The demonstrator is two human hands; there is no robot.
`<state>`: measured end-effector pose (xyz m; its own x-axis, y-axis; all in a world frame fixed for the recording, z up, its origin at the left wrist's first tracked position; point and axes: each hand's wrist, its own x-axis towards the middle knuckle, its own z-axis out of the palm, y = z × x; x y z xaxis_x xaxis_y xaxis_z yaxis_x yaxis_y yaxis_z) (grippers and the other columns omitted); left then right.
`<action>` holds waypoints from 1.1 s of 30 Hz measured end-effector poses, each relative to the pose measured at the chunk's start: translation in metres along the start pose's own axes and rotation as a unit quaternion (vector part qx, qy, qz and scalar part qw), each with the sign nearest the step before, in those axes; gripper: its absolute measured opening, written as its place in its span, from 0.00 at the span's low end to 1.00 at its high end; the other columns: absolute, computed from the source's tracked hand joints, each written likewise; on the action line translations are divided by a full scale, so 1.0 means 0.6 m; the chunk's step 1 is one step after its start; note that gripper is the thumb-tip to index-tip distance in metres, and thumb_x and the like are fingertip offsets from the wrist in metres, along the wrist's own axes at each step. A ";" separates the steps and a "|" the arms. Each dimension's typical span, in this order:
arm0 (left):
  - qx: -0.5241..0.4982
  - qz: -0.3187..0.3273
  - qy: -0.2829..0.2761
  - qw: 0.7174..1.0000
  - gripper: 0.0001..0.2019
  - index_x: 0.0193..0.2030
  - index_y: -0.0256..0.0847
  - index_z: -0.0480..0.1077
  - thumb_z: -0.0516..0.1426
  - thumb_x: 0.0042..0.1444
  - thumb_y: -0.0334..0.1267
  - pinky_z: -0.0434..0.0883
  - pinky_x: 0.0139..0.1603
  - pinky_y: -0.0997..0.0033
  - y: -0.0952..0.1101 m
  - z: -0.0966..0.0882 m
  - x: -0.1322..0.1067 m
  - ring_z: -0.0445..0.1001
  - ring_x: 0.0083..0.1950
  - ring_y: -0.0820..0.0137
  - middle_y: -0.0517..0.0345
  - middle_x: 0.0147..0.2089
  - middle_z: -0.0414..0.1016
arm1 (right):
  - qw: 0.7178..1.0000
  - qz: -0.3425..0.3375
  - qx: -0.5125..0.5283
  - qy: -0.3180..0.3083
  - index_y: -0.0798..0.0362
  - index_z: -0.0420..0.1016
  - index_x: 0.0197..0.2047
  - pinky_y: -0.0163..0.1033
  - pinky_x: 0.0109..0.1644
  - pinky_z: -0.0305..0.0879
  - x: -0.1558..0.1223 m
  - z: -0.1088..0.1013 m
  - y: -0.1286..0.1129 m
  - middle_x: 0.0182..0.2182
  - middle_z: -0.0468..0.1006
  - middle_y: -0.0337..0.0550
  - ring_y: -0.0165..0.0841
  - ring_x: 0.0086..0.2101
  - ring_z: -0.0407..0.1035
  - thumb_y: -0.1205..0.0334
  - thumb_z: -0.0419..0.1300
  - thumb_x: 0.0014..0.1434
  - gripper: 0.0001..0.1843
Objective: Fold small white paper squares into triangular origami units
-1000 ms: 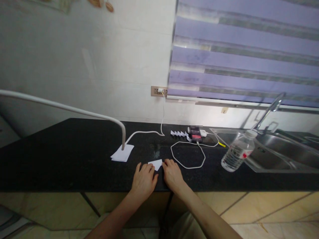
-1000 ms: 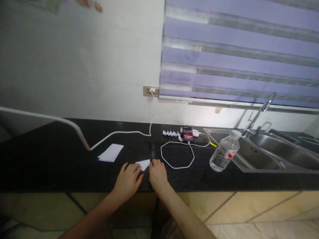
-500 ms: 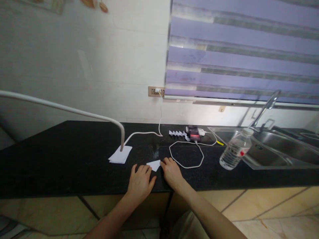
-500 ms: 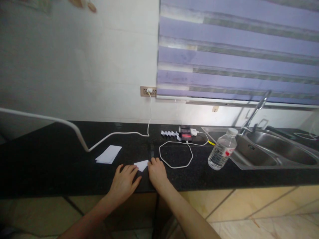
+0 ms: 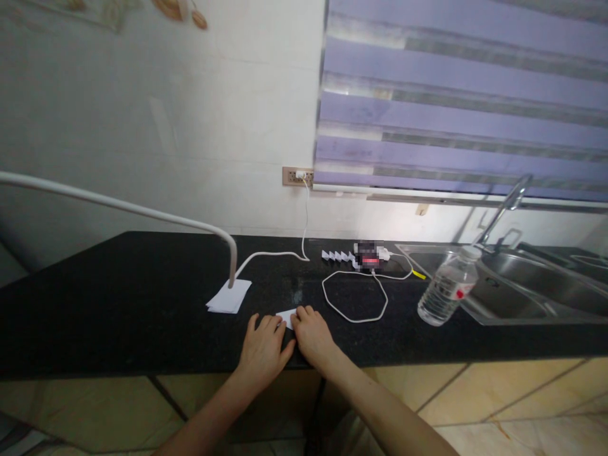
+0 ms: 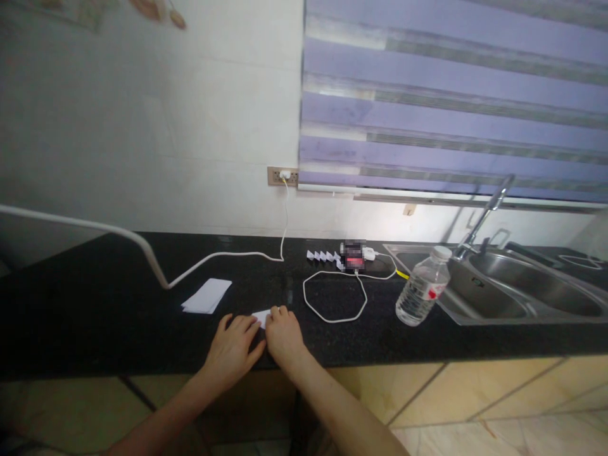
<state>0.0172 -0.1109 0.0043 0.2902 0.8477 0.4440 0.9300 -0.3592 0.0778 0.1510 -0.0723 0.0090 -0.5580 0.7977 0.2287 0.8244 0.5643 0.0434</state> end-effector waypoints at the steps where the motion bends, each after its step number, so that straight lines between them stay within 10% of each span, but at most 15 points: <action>1: 0.000 -0.003 0.000 1.000 0.15 0.44 0.38 0.70 0.51 0.53 0.41 0.53 0.54 0.51 0.000 0.000 -0.001 0.66 0.47 0.59 0.48 0.44 0.72 | 1.000 0.006 0.003 -0.001 0.57 0.70 0.40 0.40 0.39 0.57 -0.001 0.002 0.001 0.38 0.68 0.50 0.38 0.40 0.59 0.70 0.51 0.56 0.09; 33: -0.060 0.001 0.027 0.998 0.14 0.46 0.40 0.68 0.51 0.52 0.37 0.51 0.57 0.51 -0.013 0.003 -0.015 0.64 0.52 0.61 0.50 0.51 0.69 | 0.997 -0.026 0.060 0.032 0.56 0.67 0.46 0.39 0.46 0.55 -0.013 -0.024 0.030 0.46 0.66 0.49 0.37 0.46 0.58 0.71 0.49 0.56 0.15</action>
<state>0.0078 -0.1150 -0.0017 0.2766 0.8262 0.4908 0.8950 -0.4074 0.1813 0.1715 -0.0714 0.0218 -0.5899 0.7531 0.2913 0.7745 0.6297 -0.0596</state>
